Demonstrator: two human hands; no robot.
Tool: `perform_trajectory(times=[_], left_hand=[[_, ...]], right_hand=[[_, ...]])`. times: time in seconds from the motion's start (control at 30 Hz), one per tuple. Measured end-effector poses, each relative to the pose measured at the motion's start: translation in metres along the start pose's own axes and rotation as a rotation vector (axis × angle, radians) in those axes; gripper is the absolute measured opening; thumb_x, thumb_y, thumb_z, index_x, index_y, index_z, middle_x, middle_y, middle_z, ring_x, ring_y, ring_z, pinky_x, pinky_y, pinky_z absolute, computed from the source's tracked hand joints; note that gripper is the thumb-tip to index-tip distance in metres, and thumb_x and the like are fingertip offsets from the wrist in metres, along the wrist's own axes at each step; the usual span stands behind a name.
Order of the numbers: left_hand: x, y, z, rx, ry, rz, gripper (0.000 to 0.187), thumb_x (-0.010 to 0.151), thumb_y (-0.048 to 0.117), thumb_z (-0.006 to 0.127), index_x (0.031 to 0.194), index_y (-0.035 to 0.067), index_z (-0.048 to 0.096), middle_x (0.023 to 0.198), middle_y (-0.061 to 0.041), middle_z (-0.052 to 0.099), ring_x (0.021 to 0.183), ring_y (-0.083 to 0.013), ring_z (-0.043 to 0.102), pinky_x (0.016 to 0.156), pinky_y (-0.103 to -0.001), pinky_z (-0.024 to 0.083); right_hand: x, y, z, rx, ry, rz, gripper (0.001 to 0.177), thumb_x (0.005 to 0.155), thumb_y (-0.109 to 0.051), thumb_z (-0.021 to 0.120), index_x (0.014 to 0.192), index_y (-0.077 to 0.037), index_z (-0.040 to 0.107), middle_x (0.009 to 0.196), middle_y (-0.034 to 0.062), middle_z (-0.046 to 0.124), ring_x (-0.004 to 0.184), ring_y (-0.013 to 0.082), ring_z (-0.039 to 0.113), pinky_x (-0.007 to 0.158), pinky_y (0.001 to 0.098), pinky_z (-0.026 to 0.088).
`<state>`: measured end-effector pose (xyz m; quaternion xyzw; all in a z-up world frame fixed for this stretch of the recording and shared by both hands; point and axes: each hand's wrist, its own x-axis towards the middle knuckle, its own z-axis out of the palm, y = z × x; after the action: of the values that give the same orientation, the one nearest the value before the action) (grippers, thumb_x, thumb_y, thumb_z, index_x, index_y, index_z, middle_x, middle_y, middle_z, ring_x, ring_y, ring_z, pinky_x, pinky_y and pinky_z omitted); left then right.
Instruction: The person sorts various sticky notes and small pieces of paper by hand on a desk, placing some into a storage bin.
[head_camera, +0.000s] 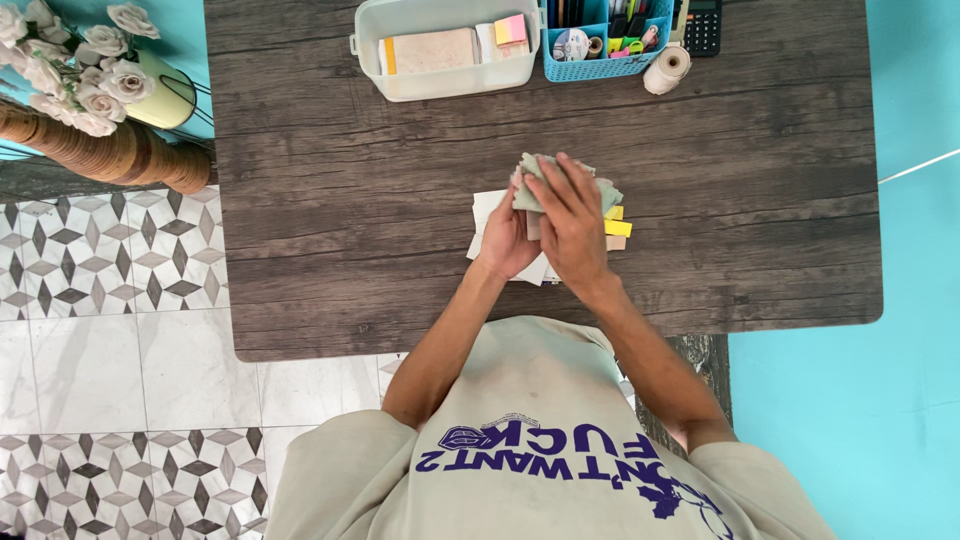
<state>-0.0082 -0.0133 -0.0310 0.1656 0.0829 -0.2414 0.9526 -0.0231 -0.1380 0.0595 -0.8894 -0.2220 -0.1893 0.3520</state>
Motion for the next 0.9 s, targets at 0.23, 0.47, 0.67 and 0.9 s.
perform_trajectory(times=[0.23,0.47,0.67,0.9], left_hand=[[-0.007,0.018,0.040,-0.171,-0.248,0.042,0.072,0.112,0.055,0.028,0.159,0.001,0.036,0.164,-0.016,0.038,0.152,-0.0330,0.035,0.126,-0.047,0.033],[-0.004,0.026,0.035,-0.020,-0.116,0.085,0.057,0.116,0.035,0.030,0.159,-0.001,0.032,0.165,-0.019,0.036,0.151,-0.0318,0.039,0.124,-0.043,0.037],[-0.003,0.027,0.031,-0.041,-0.110,0.092,0.057,0.115,0.036,0.031,0.159,-0.001,0.032,0.164,-0.019,0.036,0.151,-0.0325,0.038,0.123,-0.044,0.038],[-0.006,0.034,0.028,-0.089,-0.105,0.086,0.056,0.115,0.035,0.031,0.158,0.000,0.033,0.166,-0.017,0.035,0.153,-0.0323,0.036,0.126,-0.046,0.035]], right_hand=[[-0.021,-0.012,0.001,0.026,-0.062,-0.018,0.047,0.089,0.003,0.065,0.135,-0.005,0.065,0.145,0.0123,0.059,0.144,0.0355,0.046,0.121,0.0553,0.034],[-0.039,-0.015,-0.003,0.026,-0.089,-0.029,0.041,0.086,0.005,0.068,0.125,-0.007,0.072,0.133,0.0076,0.066,0.135,0.0302,0.055,0.112,0.0498,0.042],[-0.053,-0.008,-0.005,0.037,-0.086,-0.022,0.038,0.083,0.007,0.069,0.118,-0.008,0.074,0.128,0.0054,0.069,0.129,0.0275,0.058,0.108,0.0480,0.045],[-0.063,0.003,-0.018,0.068,0.036,0.011,0.036,0.084,0.009,0.070,0.116,-0.007,0.074,0.124,0.0065,0.070,0.124,0.0277,0.063,0.104,0.0466,0.048]])
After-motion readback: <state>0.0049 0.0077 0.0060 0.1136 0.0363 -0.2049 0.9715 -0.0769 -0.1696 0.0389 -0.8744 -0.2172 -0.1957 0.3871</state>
